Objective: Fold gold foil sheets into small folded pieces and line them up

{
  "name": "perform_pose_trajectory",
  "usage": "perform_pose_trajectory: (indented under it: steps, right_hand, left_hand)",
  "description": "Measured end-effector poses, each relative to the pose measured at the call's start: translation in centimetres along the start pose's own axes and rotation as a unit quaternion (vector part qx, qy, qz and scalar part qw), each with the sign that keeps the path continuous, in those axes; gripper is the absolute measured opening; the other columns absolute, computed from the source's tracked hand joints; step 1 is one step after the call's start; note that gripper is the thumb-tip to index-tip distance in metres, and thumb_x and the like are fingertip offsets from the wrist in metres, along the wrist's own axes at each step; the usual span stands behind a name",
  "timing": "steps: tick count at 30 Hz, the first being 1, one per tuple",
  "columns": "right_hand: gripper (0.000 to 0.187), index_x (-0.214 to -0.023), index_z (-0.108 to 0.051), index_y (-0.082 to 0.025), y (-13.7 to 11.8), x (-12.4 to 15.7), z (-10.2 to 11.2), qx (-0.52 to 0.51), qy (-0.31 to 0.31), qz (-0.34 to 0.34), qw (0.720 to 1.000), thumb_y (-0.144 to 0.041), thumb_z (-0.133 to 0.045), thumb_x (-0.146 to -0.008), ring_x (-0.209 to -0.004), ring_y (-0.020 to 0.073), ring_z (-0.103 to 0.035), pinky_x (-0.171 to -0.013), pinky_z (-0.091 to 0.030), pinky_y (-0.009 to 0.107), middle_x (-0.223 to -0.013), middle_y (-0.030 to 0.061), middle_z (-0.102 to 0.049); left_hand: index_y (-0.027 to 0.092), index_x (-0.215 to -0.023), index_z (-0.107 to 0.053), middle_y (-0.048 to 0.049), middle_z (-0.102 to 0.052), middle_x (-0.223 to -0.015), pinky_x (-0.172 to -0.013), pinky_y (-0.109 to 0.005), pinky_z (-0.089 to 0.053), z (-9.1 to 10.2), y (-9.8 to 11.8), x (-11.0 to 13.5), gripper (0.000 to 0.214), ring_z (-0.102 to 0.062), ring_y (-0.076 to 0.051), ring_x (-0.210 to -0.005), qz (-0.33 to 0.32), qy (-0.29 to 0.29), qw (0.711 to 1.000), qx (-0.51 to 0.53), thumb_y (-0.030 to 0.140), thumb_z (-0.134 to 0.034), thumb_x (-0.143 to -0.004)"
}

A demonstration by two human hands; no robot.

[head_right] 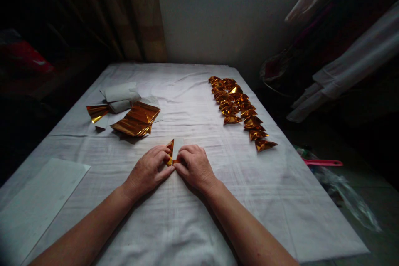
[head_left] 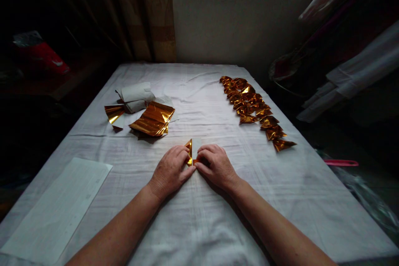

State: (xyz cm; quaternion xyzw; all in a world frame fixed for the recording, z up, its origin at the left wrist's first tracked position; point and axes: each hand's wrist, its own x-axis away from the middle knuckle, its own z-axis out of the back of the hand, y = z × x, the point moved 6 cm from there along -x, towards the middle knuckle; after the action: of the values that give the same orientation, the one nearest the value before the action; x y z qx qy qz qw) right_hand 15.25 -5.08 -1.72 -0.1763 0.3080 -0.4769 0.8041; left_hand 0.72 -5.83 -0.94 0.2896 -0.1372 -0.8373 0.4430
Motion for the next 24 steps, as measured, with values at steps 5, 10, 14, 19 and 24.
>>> perform_pose_trajectory:
  steps: [5,10,14,19,24]
  right_hand:
    - [0.008,-0.087,-0.062,-0.023,0.8,-0.2,-0.3,-0.004,-0.006,-0.001,1.000,-0.019,-0.068,-0.082,-0.095,0.0210,-0.060,-0.085,-0.044,0.036,-0.099,0.0041,-0.068]
    - [0.008,-0.088,-0.062,-0.023,1.3,-0.2,-0.3,-0.024,0.010,0.003,1.000,-0.016,-0.060,-0.086,-0.093,0.0211,-0.060,-0.086,-0.046,0.037,-0.096,0.0048,-0.067]
    - [0.013,-0.086,-0.064,-0.023,1.4,-0.2,-0.3,-0.023,0.030,0.008,0.999,-0.013,-0.055,-0.088,-0.090,0.0205,-0.060,-0.083,-0.049,0.035,-0.093,0.0051,-0.067]
    - [0.025,-0.100,-0.065,-0.021,2.9,-0.9,0.2,-0.016,0.086,-0.016,0.996,-0.010,-0.049,-0.087,-0.104,0.0204,-0.062,-0.092,-0.051,0.036,-0.109,0.0089,-0.067]
    - [0.031,-0.114,-0.064,-0.018,4.8,-3.1,0.6,0.008,0.054,-0.120,0.991,-0.016,-0.054,-0.085,-0.098,0.0210,-0.066,-0.090,-0.052,0.036,-0.108,0.0101,-0.070]
  left_hand:
    - [0.022,-0.088,-0.054,-0.0068,-0.064,-0.106,-0.096,-0.043,-0.051,-0.2,0.0,-0.1,0.013,-0.060,-0.024,-0.106,0.009,-0.012,1.000,-0.008,0.022,-0.066,-0.082]
    - [0.022,-0.088,-0.054,-0.0070,-0.064,-0.106,-0.094,-0.042,-0.052,-0.2,0.1,-0.1,0.014,-0.060,-0.024,-0.105,0.006,-0.015,1.000,-0.019,0.021,-0.066,-0.081]
    - [0.022,-0.087,-0.054,-0.0065,-0.064,-0.106,-0.093,-0.041,-0.052,-0.1,0.1,-0.1,0.015,-0.061,-0.024,-0.104,0.000,-0.011,0.999,-0.030,0.021,-0.067,-0.080]
    - [0.022,-0.084,-0.055,-0.0060,-0.064,-0.105,-0.093,-0.041,-0.052,0.0,0.1,-0.1,0.015,-0.060,-0.024,-0.103,-0.014,-0.015,0.999,-0.025,0.021,-0.068,-0.080]
    - [0.021,-0.083,-0.056,-0.0069,-0.063,-0.109,-0.094,-0.039,-0.051,0.4,0.1,-0.4,0.014,-0.060,-0.023,-0.103,-0.027,-0.022,0.999,-0.015,0.021,-0.069,-0.080]
